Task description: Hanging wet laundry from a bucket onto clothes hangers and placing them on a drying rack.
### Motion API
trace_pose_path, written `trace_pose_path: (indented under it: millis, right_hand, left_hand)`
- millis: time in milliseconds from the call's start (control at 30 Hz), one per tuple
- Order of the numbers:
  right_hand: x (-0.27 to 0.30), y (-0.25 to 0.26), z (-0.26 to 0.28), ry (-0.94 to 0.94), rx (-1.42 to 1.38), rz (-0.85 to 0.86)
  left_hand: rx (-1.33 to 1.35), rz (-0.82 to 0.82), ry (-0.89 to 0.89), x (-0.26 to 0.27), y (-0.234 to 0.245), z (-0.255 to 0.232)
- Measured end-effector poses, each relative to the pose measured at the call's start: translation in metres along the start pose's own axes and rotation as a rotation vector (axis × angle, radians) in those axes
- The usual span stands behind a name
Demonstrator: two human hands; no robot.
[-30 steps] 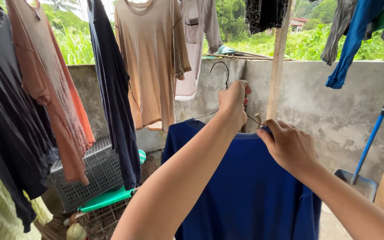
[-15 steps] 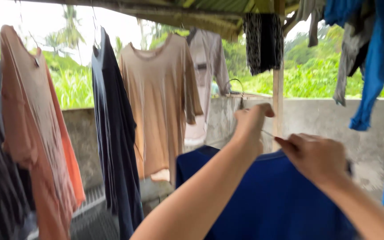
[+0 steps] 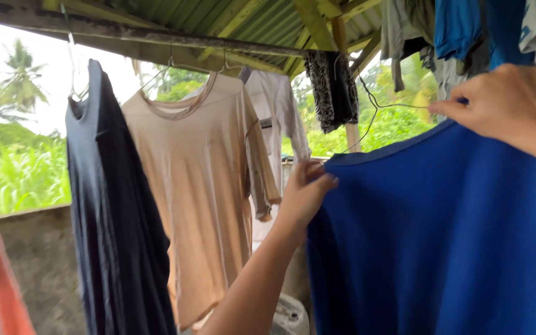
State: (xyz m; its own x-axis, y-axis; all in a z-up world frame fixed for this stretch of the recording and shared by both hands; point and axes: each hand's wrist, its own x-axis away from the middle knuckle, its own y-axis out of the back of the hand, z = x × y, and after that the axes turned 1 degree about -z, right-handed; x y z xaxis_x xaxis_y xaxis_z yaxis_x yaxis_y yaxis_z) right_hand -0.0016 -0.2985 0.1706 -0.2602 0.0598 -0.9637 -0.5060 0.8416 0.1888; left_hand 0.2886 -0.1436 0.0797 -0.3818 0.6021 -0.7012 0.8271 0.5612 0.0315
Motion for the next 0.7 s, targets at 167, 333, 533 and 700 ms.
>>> trace_pose_path:
  millis: [167, 333, 533, 700]
  right_hand:
    - [-0.044, -0.054, -0.015, -0.014, 0.17, 0.056]
    - [-0.073, -0.091, 0.01, -0.022, 0.216, 0.053]
    - [-0.125, -0.15, 0.03, 0.031, 0.184, -0.044]
    - [-0.177, -0.202, 0.04, 0.089, 0.163, -0.158]
  left_hand:
    - [-0.225, -0.045, 0.13, -0.006, 0.032, 0.053]
    - [-0.603, -0.09, 0.002, -0.04, 0.026, 0.07]
    - [-0.676, -0.079, -0.29, -0.198, 0.006, 0.083]
    - [-0.876, -0.172, -0.354, -0.237, 0.034, 0.065]
